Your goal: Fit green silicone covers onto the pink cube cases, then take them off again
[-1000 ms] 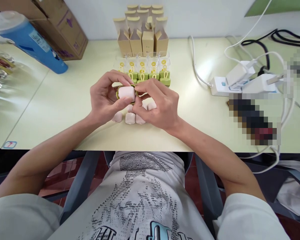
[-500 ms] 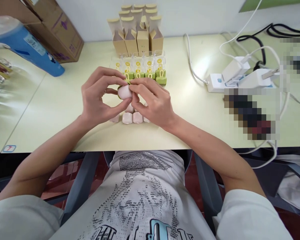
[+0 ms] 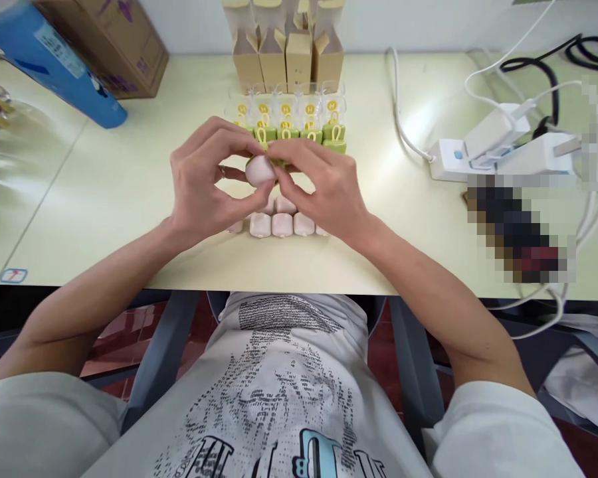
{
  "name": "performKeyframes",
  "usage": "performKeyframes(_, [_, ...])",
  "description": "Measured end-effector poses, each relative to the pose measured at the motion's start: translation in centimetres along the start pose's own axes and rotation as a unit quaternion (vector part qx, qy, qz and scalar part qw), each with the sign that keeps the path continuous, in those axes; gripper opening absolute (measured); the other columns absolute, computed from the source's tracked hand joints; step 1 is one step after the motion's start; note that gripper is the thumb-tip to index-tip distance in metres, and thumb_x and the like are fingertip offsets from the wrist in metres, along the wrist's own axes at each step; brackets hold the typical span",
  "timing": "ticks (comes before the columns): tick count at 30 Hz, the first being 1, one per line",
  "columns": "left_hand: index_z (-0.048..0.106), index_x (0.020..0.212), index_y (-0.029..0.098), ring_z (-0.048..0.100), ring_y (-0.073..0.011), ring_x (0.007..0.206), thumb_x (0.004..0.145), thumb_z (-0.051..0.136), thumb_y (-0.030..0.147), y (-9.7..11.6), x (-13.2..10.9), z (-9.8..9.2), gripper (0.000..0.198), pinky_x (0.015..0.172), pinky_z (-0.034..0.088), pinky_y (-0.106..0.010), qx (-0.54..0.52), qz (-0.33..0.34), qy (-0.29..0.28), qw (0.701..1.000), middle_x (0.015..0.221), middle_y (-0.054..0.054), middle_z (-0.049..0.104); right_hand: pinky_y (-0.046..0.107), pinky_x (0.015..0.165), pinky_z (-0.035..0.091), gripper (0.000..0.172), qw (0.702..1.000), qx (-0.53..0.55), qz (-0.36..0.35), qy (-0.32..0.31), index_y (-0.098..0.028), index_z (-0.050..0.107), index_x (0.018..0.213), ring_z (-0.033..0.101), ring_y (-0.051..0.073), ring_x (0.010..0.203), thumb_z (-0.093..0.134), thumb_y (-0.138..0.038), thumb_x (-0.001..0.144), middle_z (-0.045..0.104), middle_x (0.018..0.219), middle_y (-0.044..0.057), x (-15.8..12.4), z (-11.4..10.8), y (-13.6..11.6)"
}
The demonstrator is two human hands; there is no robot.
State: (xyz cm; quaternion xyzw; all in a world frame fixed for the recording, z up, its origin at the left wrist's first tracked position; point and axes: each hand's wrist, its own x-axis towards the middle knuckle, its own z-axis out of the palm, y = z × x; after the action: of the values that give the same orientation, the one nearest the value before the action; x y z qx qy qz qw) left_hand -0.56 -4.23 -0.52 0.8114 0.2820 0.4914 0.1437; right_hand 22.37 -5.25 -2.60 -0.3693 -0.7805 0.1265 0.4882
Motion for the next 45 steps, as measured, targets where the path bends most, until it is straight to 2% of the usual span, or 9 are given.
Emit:
performKeyframes(4, [0.078, 0.111, 0.021, 0.084, -0.0234, 0.103, 0.090, 0.099, 0.052, -0.7, 0.6, -0.1, 0.043, 0.072, 0.074, -0.032, -0.177, -0.133, -0.004, 0.975, 0.117, -0.006, 0.080, 0.061, 0.114, 0.071, 0.035, 1.000, 0.006, -0.004, -0.019, -0.037, 0.081, 0.136, 0.080, 0.036, 0.134, 0.074, -0.057, 0.109, 0.084, 0.137, 0.006, 0.5, -0.9, 0.2])
performKeyframes(8, [0.083, 0.117, 0.021, 0.087, -0.0304, 0.109, 0.087, 0.099, 0.065, -1.3, 0.9, 0.1, 0.056, 0.085, 0.080, -0.047, -0.298, -0.209, -0.019, 0.931, 0.118, -0.007, 0.086, 0.067, 0.118, 0.068, 0.049, 0.999, -0.009, -0.019, -0.029, -0.041, 0.076, 0.148, 0.076, 0.039, 0.139, 0.086, -0.052, 0.101, 0.081, 0.149, 0.007, 0.5, -0.8, 0.1])
performKeyframes(14, [0.090, 0.123, 0.031, 0.072, -0.0363, 0.151, 0.093, 0.095, 0.063, -1.0, 0.8, -0.2, 0.044, 0.111, 0.075, -0.053, -0.246, -0.158, -0.027, 0.956, 0.149, -0.006, 0.083, 0.062, 0.112, 0.071, 0.049, 0.999, -0.018, -0.032, 0.033, -0.043, 0.076, 0.150, 0.077, 0.036, 0.133, 0.086, -0.043, 0.102, 0.079, 0.141, 0.009, 0.2, -0.4, 0.7])
performKeyframes(17, [0.091, 0.123, 0.031, 0.080, -0.0346, 0.139, 0.095, 0.094, 0.060, -1.5, 0.6, -0.5, 0.040, 0.114, 0.072, -0.055, -0.235, -0.145, -0.020, 0.961, 0.134, -0.007, 0.089, 0.061, 0.106, 0.073, 0.051, 0.997, -0.042, -0.019, 0.065, -0.042, 0.077, 0.150, 0.076, 0.036, 0.129, 0.088, -0.045, 0.100, 0.078, 0.136, 0.010, 0.2, -0.4, 1.8])
performKeyframes(22, [0.089, 0.120, 0.029, 0.087, -0.0245, 0.090, 0.100, 0.088, 0.057, -2.2, 0.6, -0.6, 0.035, 0.093, 0.075, -0.046, -0.232, -0.140, 0.044, 0.962, 0.094, -0.004, 0.088, 0.047, 0.093, 0.076, 0.051, 0.991, -0.053, -0.031, 0.123, -0.037, 0.077, 0.152, 0.077, 0.030, 0.120, 0.084, -0.047, 0.102, 0.076, 0.133, 0.009, 0.6, -0.9, 3.5])
performKeyframes(30, [0.073, 0.152, 0.032, 0.080, -0.0256, 0.122, 0.084, 0.100, 0.068, -3.3, 1.3, -0.6, 0.081, 0.089, 0.071, -0.032, -0.209, -0.118, -0.040, 0.970, 0.139, -0.013, 0.082, 0.047, 0.093, 0.074, 0.047, 0.994, -0.021, -0.085, 0.061, -0.031, 0.073, 0.147, 0.082, 0.028, 0.110, 0.081, -0.036, 0.101, 0.085, 0.136, 0.009, 0.7, -0.6, 0.8])
performKeyframes(35, [0.079, 0.149, 0.030, 0.079, -0.0285, 0.125, 0.084, 0.101, 0.060, -3.8, 1.2, -0.8, 0.075, 0.099, 0.070, -0.036, -0.190, -0.118, -0.085, 0.971, 0.143, -0.015, 0.080, 0.050, 0.096, 0.075, 0.033, 0.994, 0.001, -0.094, 0.051, -0.032, 0.076, 0.139, 0.082, 0.030, 0.125, 0.075, -0.034, 0.106, 0.081, 0.148, 0.012, 0.5, 0.2, 0.5])
performKeyframes(41, [0.086, 0.133, 0.028, 0.078, -0.0245, 0.114, 0.085, 0.101, 0.050, -8.2, 1.8, -4.3, 0.056, 0.096, 0.067, -0.036, -0.108, -0.117, -0.018, 0.987, 0.126, -0.012, 0.080, 0.044, 0.075, 0.072, 0.028, 0.984, -0.017, -0.108, 0.144, -0.032, 0.080, 0.126, 0.082, 0.026, 0.098, 0.062, -0.020, 0.108, 0.082, 0.116, 0.009, 1.1, -0.5, 1.3])
performKeyframes(45, [0.087, 0.124, 0.027, 0.076, -0.0214, 0.094, 0.076, 0.105, 0.048, -11.5, 1.7, -6.6, 0.056, 0.089, 0.066, -0.037, -0.006, -0.095, -0.074, 0.993, 0.113, -0.007, 0.085, 0.038, 0.073, 0.069, 0.032, 0.979, -0.022, -0.119, 0.167, -0.030, 0.079, 0.123, 0.079, 0.023, 0.091, 0.061, -0.009, 0.107, 0.077, 0.108, 0.007, 1.2, -1.0, 1.7])
